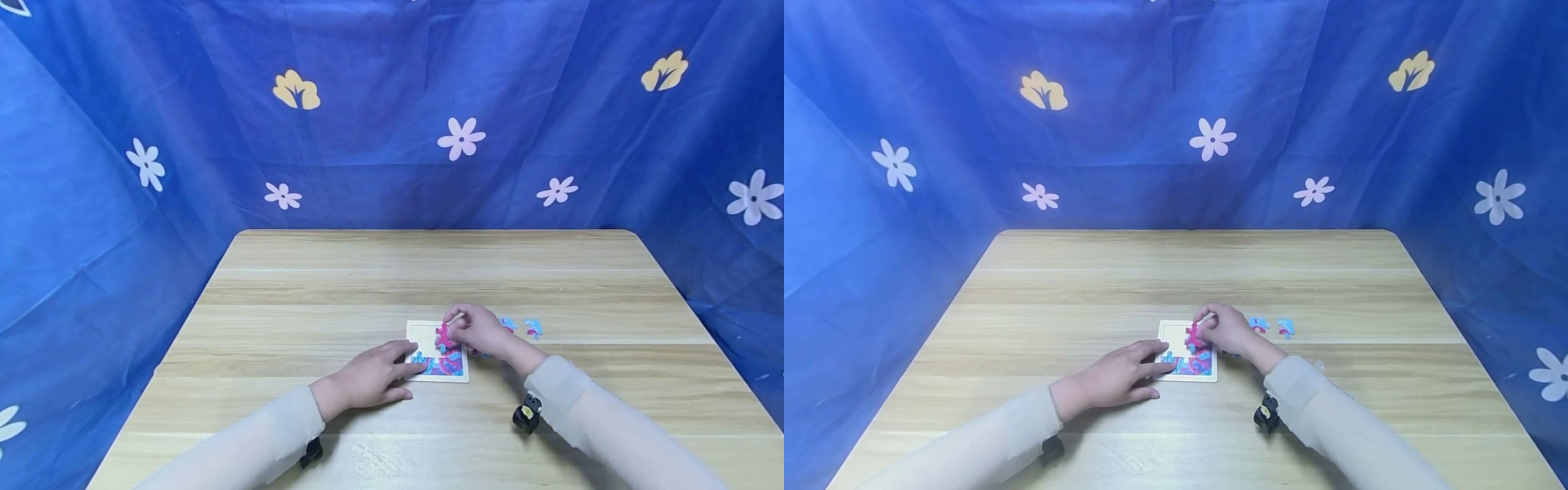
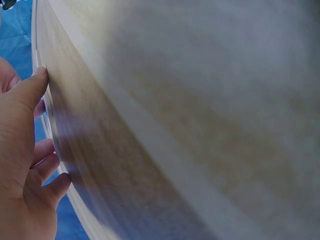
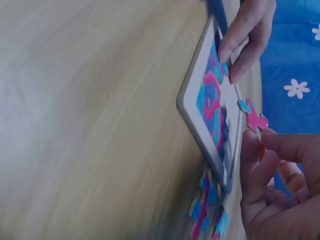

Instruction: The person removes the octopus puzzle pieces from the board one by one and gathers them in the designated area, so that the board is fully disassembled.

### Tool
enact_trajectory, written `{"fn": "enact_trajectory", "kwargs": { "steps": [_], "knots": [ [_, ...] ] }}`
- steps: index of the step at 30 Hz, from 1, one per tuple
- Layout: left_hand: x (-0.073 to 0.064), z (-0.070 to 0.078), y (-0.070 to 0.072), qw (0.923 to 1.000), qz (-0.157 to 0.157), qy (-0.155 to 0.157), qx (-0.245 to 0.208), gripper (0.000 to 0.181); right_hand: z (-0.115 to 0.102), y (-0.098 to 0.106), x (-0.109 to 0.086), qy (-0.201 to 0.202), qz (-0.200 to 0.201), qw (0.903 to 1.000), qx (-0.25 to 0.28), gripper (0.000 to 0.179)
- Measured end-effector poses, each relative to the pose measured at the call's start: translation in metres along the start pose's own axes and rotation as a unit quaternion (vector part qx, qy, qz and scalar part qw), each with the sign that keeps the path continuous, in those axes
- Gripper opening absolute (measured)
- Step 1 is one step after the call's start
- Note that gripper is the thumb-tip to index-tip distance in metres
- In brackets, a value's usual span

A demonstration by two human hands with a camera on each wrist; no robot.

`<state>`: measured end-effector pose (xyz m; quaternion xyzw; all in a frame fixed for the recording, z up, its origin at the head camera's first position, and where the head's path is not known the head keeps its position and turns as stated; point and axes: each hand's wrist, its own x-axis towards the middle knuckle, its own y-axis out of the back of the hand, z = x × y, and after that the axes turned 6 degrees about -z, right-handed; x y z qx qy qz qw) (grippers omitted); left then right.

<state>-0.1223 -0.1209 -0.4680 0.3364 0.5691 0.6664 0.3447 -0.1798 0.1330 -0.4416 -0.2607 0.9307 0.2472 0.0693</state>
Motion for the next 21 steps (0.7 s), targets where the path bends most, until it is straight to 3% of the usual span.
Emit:
{"fn": "enact_trajectory", "kwargs": {
  "steps": [21],
  "knots": [
    [0.0, 0.002, 0.0, 0.9999, -0.006, -0.001, 0.014, 0.052, 0.025, 0.037, -0.019, -0.008, -0.004, 0.9998, 0.018, 0.025]
  ]
}}
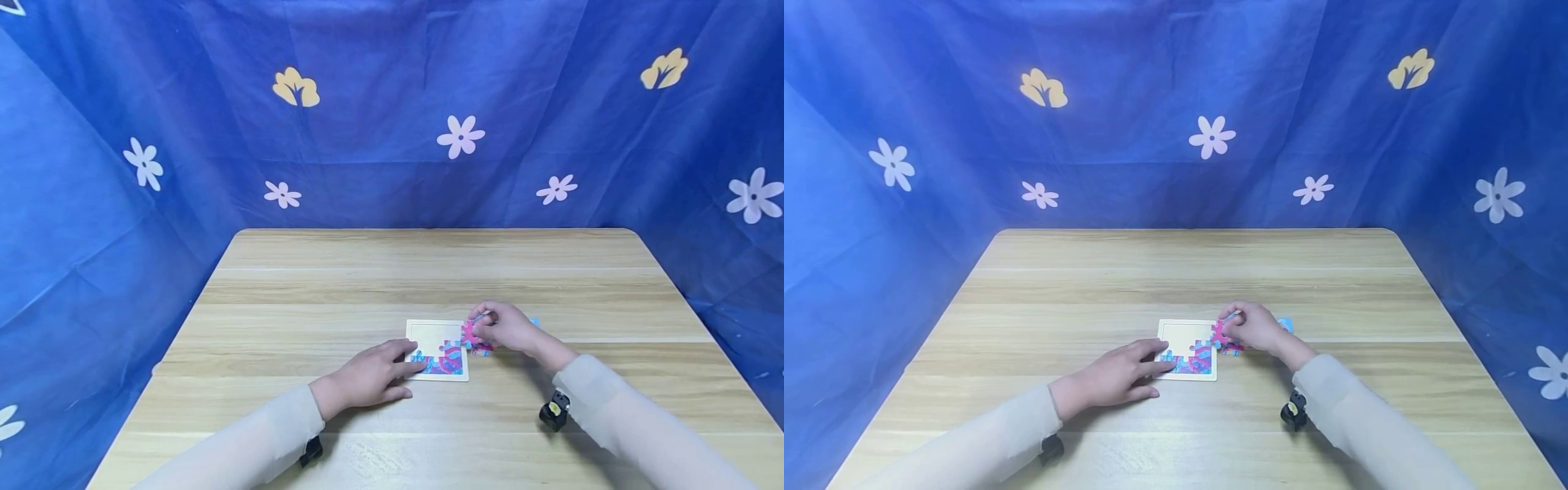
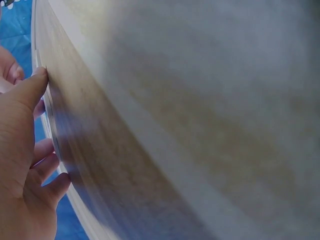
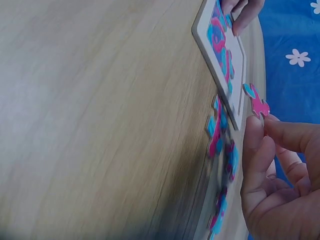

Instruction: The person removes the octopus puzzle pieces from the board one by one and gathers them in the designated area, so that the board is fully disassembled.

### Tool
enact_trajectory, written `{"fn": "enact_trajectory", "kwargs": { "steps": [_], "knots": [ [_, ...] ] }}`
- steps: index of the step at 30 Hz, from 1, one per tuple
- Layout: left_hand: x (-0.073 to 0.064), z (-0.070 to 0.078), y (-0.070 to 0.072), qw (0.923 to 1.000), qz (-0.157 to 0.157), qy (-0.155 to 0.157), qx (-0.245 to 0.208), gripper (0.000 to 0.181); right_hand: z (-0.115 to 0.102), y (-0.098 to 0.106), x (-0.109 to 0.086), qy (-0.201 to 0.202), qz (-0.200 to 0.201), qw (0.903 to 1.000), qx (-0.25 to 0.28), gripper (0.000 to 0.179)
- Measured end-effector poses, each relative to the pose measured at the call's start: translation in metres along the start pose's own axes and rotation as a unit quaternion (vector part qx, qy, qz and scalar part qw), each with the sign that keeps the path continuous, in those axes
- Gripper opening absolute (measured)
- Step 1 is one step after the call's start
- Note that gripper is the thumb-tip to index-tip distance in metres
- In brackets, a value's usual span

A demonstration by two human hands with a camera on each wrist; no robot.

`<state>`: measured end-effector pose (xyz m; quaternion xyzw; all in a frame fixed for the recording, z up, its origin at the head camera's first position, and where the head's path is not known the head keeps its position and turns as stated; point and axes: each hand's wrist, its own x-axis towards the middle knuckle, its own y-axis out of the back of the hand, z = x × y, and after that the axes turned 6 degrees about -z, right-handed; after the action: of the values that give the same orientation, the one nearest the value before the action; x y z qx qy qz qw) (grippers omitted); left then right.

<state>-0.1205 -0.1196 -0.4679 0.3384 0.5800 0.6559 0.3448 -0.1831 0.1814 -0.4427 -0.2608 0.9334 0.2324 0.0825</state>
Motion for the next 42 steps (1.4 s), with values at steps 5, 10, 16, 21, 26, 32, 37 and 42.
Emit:
{"fn": "enact_trajectory", "kwargs": {
  "steps": [5, 10, 16, 21, 26, 32, 37, 42],
  "knots": [
    [0.0, 0.0, 0.001, 1.0, -0.002, 0.003, 0.0, 0.053, 0.005, 0.006, -0.004, -0.002, 0.003, 1.0, 0.0, 0.024],
    [0.0, 0.0, 0.001, 1.0, -0.004, 0.004, 0.002, 0.053, 0.011, 0.012, -0.007, 0.003, 0.004, 1.0, -0.002, 0.022],
    [0.0, -0.001, 0.0, 1.0, -0.003, 0.003, 0.006, 0.053, 0.017, 0.018, -0.012, -0.002, 0.003, 1.0, -0.004, 0.024],
    [0.0, 0.001, 0.001, 0.9999, -0.008, 0.005, 0.002, 0.052, 0.022, 0.023, -0.017, -0.004, 0.006, 0.9999, -0.007, 0.023],
    [-0.001, 0.001, 0.002, 0.9999, -0.014, 0.007, -0.002, 0.052, 0.026, 0.027, -0.022, -0.002, 0.007, 0.9999, -0.011, 0.022],
    [-0.001, 0.002, 0.002, 0.9999, -0.014, 0.006, -0.004, 0.052, 0.031, 0.028, -0.026, -0.01, 0.005, 0.9999, -0.01, 0.021],
    [-0.001, 0.002, 0.002, 0.9999, -0.014, 0.006, -0.004, 0.052, 0.035, 0.029, -0.027, -0.021, 0.002, 0.9997, -0.01, 0.02],
    [-0.001, 0.001, 0.002, 0.9998, -0.016, 0.006, -0.004, 0.052, 0.036, 0.03, -0.028, -0.036, 0.006, 0.9992, -0.013, 0.019]
  ]
}}
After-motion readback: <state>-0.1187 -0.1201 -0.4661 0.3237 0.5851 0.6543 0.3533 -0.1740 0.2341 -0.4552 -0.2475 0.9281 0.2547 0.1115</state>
